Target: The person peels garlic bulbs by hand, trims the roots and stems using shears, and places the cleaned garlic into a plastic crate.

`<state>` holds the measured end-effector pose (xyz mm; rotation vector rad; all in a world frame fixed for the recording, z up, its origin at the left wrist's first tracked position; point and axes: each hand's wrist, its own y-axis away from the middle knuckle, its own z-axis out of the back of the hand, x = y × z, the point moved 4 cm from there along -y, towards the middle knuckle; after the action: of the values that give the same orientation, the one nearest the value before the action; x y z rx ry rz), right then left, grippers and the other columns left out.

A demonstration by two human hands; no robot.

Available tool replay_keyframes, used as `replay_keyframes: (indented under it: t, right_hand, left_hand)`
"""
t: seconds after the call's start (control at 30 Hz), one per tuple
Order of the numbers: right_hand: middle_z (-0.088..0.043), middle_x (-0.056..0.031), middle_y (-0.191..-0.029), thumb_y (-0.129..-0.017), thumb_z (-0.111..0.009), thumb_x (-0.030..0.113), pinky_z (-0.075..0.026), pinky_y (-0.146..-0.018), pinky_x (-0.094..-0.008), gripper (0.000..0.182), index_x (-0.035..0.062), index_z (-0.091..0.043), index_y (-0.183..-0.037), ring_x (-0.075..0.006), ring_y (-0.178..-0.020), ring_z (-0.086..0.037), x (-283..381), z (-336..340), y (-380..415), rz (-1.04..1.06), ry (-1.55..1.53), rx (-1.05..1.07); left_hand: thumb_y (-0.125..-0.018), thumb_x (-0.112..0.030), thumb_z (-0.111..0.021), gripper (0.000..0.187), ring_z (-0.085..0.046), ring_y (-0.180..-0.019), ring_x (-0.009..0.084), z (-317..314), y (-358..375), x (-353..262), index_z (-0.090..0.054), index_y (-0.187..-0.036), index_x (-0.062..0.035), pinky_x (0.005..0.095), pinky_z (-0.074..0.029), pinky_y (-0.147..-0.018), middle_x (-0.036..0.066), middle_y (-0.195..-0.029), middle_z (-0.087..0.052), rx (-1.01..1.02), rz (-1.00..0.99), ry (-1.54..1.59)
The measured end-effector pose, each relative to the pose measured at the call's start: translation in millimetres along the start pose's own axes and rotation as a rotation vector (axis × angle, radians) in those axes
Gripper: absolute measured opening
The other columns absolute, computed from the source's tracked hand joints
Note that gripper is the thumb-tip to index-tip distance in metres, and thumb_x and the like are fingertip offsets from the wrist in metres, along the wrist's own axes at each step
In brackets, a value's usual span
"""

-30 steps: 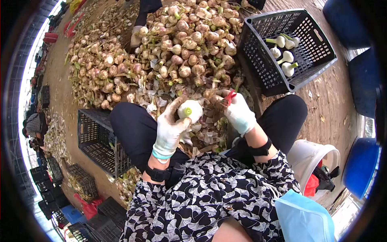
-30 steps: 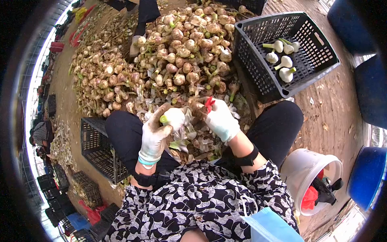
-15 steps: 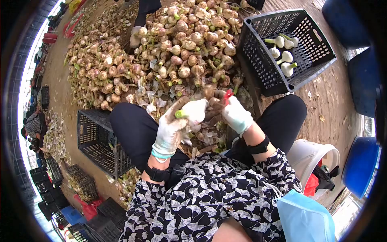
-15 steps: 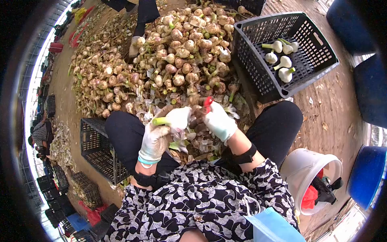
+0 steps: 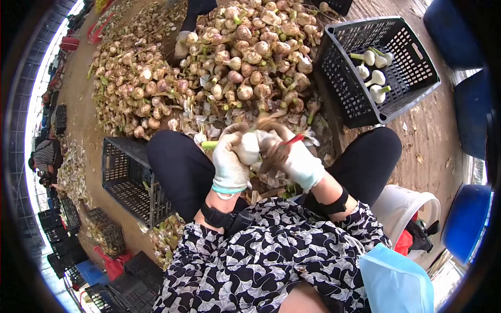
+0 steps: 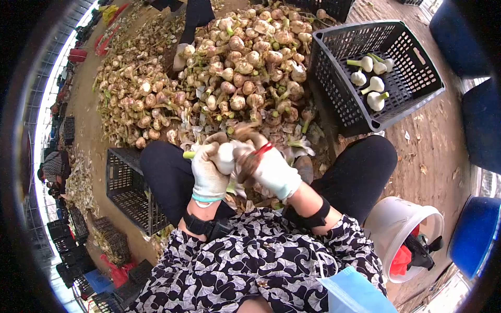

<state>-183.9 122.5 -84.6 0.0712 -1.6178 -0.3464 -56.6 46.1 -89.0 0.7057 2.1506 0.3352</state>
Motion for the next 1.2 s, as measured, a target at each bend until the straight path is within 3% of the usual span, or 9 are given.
replay_keyframes:
  t: [0.13, 0.2, 0.27, 0.5, 0.67, 0.9, 1.0, 1.13, 1.2]
  right_hand:
    - [-0.064, -0.0064, -0.089, -0.089, -0.038, 0.003, -0.050, -0.069, -0.0264, 0.028, 0.0007, -0.057, -0.108, -0.0131, -0.079, -0.061, -21.8, 33.6, -20.8, 0.168, 0.305, -0.156]
    - [-0.065, -0.0066, -0.091, -0.090, -0.039, 0.008, -0.049, -0.067, -0.0273, 0.028, 0.0023, -0.064, -0.102, -0.0132, -0.084, -0.061, -42.2, 37.7, -21.7, 0.003, -0.440, -0.219]
    - [-0.065, -0.0086, -0.089, -0.092, -0.041, 0.014, -0.050, -0.068, -0.0298, 0.026, 0.0032, -0.062, -0.104, -0.0203, -0.083, -0.063, -46.7, 27.7, -23.6, 0.287, 0.779, 0.207]
    - [-0.061, -0.0177, -0.090, -0.076, -0.065, 0.018, -0.047, -0.076, -0.0391, 0.030, 0.0028, -0.058, -0.101, -0.0344, -0.087, -0.059, 34.8, -0.5, -2.9, 0.611, 0.341, -0.078]
    - [-0.063, -0.0177, -0.094, -0.080, -0.063, 0.016, -0.048, -0.074, -0.0340, 0.025, 0.0027, -0.058, -0.101, -0.0266, -0.085, -0.062, 6.1, 19.5, -10.0, -0.018, 0.277, -0.145]
    - [-0.057, -0.0135, -0.111, -0.076, -0.069, 0.042, -0.046, -0.087, -0.0336, 0.058, -0.0007, -0.055, -0.113, -0.0220, -0.097, -0.059, 11.5, 25.9, -14.2, 0.272, -0.068, 0.055]
    - [-0.050, -0.0177, -0.119, -0.081, -0.067, 0.037, -0.051, -0.083, -0.0441, 0.061, 0.0030, -0.043, -0.126, -0.0314, -0.095, -0.060, 63.4, 91.2, -10.4, 0.344, -1.409, -0.183]
    - [-0.058, -0.0077, -0.090, -0.084, -0.058, 0.008, -0.048, -0.070, -0.0266, 0.037, 0.0021, -0.046, -0.118, -0.0156, -0.079, -0.057, 11.0, 82.2, -61.7, 0.162, -0.509, -0.221]
    - [-0.058, -0.0032, -0.077, -0.082, -0.052, 0.004, -0.042, -0.061, -0.0250, 0.022, 0.0019, -0.054, -0.104, -0.0108, -0.071, -0.052, -13.1, 91.4, -83.4, -0.130, 0.051, -0.429]
  left_hand:
    - [-0.081, -0.010, -0.046, 0.022, -0.064, -0.072, 0.0250, -17.3, 2.1, -8.4, -0.060, -0.095, -0.0010, 0.0378, -0.054, -0.066, 0.014, -0.082, -0.064, 0.183, 0.121, 0.120]
    - [-0.082, -0.016, -0.049, 0.025, -0.066, -0.075, 0.0274, 6.2, -8.5, -8.0, -0.063, -0.092, 0.0011, 0.0370, -0.056, -0.070, 0.014, -0.084, -0.066, 0.025, 0.213, 0.248]
    - [-0.084, -0.020, -0.049, 0.024, -0.066, -0.078, 0.0266, 13.3, -16.0, -4.9, -0.063, -0.093, -0.0015, 0.0379, -0.056, -0.070, 0.012, -0.086, -0.067, -0.055, 0.308, 0.256]
    - [-0.090, -0.027, -0.042, 0.026, -0.064, -0.080, 0.0218, 22.7, -7.1, 10.2, -0.058, -0.096, -0.0064, 0.0345, -0.054, -0.072, 0.008, -0.086, -0.064, -0.065, 0.173, -0.117]
    - [-0.084, -0.020, -0.045, 0.021, -0.064, -0.071, 0.0238, 21.8, -4.0, -11.4, -0.060, -0.089, -0.0068, 0.0342, -0.055, -0.065, 0.009, -0.082, -0.065, -0.167, 0.122, 0.061]
    - [-0.087, -0.026, -0.053, 0.027, -0.060, -0.088, 0.0191, -47.6, -3.8, 1.0, -0.061, -0.103, -0.0053, 0.0294, -0.048, -0.081, 0.006, -0.094, -0.063, 0.080, -0.061, -0.125]
    - [-0.090, -0.021, -0.052, 0.023, -0.057, -0.073, 0.0141, -25.3, 0.6, -85.7, -0.061, -0.102, -0.0039, 0.0299, -0.049, -0.073, 0.004, -0.086, -0.059, 0.145, -0.449, -0.292]
    - [-0.088, -0.020, -0.057, 0.043, -0.062, -0.092, 0.0227, 58.8, 39.6, -209.6, -0.049, -0.123, 0.0038, 0.0267, -0.054, -0.078, 0.017, -0.117, -0.055, -0.411, -1.338, -1.044]
    - [-0.085, -0.021, -0.063, 0.053, -0.052, -0.108, 0.0294, 111.4, 38.7, -232.7, -0.045, -0.127, 0.0059, 0.0375, -0.041, -0.094, 0.020, -0.117, -0.052, -0.752, -1.007, -1.271]
